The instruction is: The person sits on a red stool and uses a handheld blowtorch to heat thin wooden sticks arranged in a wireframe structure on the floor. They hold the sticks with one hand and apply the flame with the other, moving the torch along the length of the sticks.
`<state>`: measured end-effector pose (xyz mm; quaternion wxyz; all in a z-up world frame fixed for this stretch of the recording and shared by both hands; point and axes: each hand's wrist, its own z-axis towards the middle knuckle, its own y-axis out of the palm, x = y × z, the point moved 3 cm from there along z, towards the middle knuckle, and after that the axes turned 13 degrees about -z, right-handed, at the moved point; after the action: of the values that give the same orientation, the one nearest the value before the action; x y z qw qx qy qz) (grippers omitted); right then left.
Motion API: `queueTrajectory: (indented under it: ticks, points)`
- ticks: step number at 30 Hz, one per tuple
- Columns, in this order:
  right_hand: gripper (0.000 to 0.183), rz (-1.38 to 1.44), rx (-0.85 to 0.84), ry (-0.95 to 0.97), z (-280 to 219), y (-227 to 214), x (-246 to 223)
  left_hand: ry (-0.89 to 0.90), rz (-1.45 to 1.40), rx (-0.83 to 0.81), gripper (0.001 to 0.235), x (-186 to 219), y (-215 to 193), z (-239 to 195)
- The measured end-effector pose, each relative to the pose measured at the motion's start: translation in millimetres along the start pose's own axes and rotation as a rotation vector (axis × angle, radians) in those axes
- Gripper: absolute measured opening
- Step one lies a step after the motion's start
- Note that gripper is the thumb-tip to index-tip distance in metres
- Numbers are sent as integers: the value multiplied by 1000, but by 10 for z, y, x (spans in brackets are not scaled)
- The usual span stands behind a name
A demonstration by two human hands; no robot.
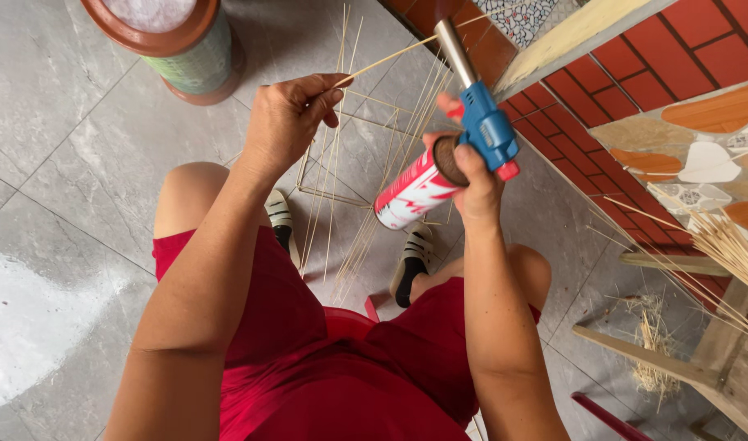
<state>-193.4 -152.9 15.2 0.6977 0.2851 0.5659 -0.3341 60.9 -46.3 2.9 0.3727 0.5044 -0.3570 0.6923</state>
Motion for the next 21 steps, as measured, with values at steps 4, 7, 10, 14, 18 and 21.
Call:
queueTrajectory:
  ticks: [4, 7, 10, 14, 18, 21]
  points:
    - [66, -92, -98, -55, -146, 88, -29, 25, 126, 120, 21, 49, -77, 36]
    - [60, -146, -134, -50, -245, 180, -27, 84, 172, 172, 21, 66, -74, 34]
    - [56, -163, -167, -41, -273, 241, -28, 83, 172, 167, 20, 57, -54, 18]
    - [56, -175, -158, -29, -263, 230, -42, 81, 180, 159, 21, 62, -19, 35]
    - [58, -185, -107, -31, -230, 145, -56, 97, 198, 146, 22, 59, -24, 7]
    - [61, -186, -55, 26, -211, 49, -54, 113, 180, 137, 22, 48, -27, 3]
